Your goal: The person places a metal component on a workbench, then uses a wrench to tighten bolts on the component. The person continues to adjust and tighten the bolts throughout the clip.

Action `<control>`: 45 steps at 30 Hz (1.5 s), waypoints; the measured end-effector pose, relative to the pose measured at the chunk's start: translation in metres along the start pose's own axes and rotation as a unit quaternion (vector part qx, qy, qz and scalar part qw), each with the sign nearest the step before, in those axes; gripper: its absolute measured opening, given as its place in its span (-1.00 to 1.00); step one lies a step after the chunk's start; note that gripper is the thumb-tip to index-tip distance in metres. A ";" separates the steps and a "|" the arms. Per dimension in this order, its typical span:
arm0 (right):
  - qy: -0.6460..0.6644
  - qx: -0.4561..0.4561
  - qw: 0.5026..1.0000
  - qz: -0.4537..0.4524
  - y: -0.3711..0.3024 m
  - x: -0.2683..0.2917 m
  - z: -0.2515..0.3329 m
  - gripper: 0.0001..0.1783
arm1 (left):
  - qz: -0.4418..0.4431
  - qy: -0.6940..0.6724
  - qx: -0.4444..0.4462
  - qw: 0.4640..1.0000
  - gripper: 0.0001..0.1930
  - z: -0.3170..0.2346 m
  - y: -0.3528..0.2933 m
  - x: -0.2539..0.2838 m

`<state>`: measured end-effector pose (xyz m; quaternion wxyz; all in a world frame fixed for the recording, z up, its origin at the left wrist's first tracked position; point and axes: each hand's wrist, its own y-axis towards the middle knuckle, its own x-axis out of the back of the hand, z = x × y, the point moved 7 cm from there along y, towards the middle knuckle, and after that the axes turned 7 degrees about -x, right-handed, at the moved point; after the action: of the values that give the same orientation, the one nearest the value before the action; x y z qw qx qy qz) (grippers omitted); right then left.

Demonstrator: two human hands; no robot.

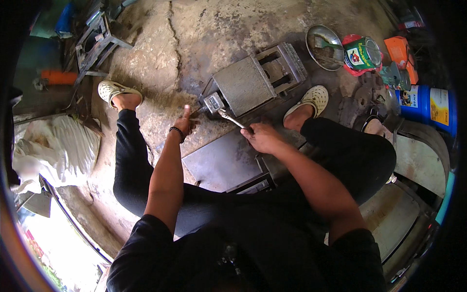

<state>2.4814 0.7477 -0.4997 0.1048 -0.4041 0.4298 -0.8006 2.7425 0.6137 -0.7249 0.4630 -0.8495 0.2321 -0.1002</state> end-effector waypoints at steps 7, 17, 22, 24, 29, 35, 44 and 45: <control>0.017 -0.012 0.997 0.076 0.002 -0.025 -0.011 -0.32 | -0.010 -0.145 0.147 0.978 -0.48 0.011 0.003 -0.013; -0.007 0.015 0.999 0.041 0.002 -0.023 -0.017 -0.34 | 0.038 0.190 -0.205 0.959 -0.49 -0.026 0.014 0.015; 0.067 0.022 0.996 0.049 -0.026 0.000 -0.025 -0.37 | 0.335 0.197 0.007 0.922 -0.42 -0.008 0.054 0.016; 0.105 0.029 0.993 0.042 -0.045 0.014 -0.024 -0.36 | 0.368 0.087 0.067 0.923 -0.48 0.006 0.062 0.010; 0.100 0.020 0.992 0.067 -0.089 0.080 -0.030 -0.35 | 0.352 0.027 0.047 0.934 -0.52 -0.007 0.061 0.000; 0.098 0.048 0.992 -0.059 -0.108 0.183 -0.067 -0.45 | 0.112 0.433 -0.303 0.842 -0.47 -0.047 0.035 -0.007; 0.436 -0.100 0.878 -0.172 -0.114 0.258 -0.120 -0.59 | 0.280 0.202 0.043 0.937 -0.43 -0.046 0.032 -0.003; 0.432 -0.099 0.879 -0.175 -0.109 0.258 -0.116 -0.59 | 0.322 0.184 0.079 0.925 -0.43 -0.052 0.029 -0.011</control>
<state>2.2472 0.7516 -0.3071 -0.2743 -0.0947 0.4317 -0.8540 2.7048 0.5674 -0.7199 0.4849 -0.6563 0.5658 -0.1184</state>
